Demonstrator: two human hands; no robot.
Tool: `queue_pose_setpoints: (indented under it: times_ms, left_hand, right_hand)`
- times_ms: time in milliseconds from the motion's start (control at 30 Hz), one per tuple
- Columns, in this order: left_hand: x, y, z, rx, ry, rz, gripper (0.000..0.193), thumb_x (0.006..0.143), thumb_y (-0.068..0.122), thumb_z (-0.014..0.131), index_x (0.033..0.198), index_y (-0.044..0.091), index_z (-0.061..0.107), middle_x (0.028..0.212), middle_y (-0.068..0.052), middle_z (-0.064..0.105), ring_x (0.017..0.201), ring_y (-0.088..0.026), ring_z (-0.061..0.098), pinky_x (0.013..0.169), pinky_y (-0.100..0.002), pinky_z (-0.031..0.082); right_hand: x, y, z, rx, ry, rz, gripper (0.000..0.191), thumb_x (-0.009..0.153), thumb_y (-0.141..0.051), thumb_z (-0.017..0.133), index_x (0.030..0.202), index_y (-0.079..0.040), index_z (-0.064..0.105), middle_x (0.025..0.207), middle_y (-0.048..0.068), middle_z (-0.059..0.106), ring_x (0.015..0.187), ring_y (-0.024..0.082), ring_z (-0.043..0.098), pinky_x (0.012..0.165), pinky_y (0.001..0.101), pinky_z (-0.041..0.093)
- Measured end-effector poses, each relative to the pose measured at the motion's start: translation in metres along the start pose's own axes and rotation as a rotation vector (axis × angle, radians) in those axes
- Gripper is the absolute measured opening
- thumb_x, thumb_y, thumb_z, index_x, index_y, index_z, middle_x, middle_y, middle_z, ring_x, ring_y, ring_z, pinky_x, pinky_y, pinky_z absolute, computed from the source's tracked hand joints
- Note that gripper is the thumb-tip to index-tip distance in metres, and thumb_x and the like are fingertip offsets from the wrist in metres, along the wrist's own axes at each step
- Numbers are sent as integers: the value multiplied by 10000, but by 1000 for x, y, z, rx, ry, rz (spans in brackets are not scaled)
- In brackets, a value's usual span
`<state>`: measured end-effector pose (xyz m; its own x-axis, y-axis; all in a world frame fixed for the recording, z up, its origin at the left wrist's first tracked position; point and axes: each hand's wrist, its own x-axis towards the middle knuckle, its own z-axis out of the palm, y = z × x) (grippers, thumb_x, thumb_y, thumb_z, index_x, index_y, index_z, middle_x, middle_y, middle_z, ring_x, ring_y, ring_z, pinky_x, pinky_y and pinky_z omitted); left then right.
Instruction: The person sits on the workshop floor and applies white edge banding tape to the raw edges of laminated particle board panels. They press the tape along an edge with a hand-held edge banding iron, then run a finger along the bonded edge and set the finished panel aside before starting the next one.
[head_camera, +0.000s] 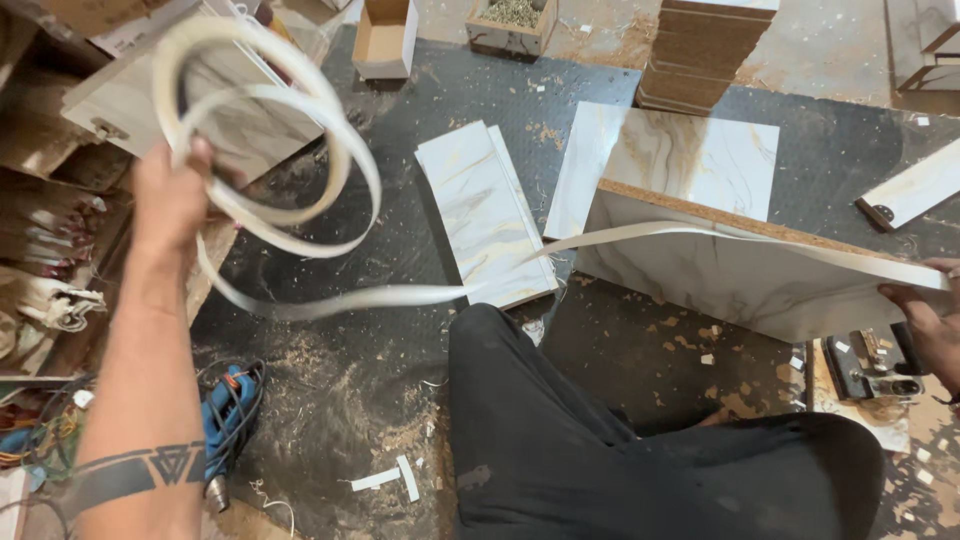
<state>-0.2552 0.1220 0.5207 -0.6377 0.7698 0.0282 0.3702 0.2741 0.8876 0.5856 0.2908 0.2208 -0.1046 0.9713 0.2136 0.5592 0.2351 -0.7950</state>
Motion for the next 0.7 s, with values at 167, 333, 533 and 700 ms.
queue_pose_setpoints:
  times_ms: [167, 333, 533, 700]
  left_hand:
    - [-8, -83, 13, 405, -171, -393, 358, 1076, 266, 539, 1122, -79, 624, 837, -224, 735, 630, -313, 725, 581, -477, 575]
    - [3, -133, 33, 1226, -328, -51, 441, 962, 471, 607, 996, 75, 798, 822, -160, 716, 789, -345, 677, 743, -484, 544]
    - [-12, -157, 5, 718, 59, -687, 567, 1107, 470, 451, 979, 17, 767, 748, -118, 764, 702, -263, 758, 720, -354, 578]
    - [-3, -136, -10, 473, -203, -676, 318, 1031, 219, 535, 1017, -22, 742, 774, -153, 757, 554, -209, 660, 539, -357, 514]
  right_hand:
    - [-9, 6, -4, 80, -3, 55, 396, 1064, -160, 720, 1278, 54, 465, 1012, 169, 651, 855, 228, 693, 734, 333, 572]
    - [5, 2, 5, 143, -35, 113, 234, 1112, -130, 667, 1173, 66, 552, 1068, 195, 627, 930, 240, 694, 849, 346, 579]
    - [10, -9, 15, 295, -111, 244, 238, 1132, -149, 627, 1184, 67, 543, 1038, 200, 647, 915, 247, 686, 842, 354, 564]
    - [9, -2, 11, 424, -117, 335, 245, 1149, -166, 594, 1193, 68, 535, 1013, 203, 664, 902, 253, 680, 836, 361, 552]
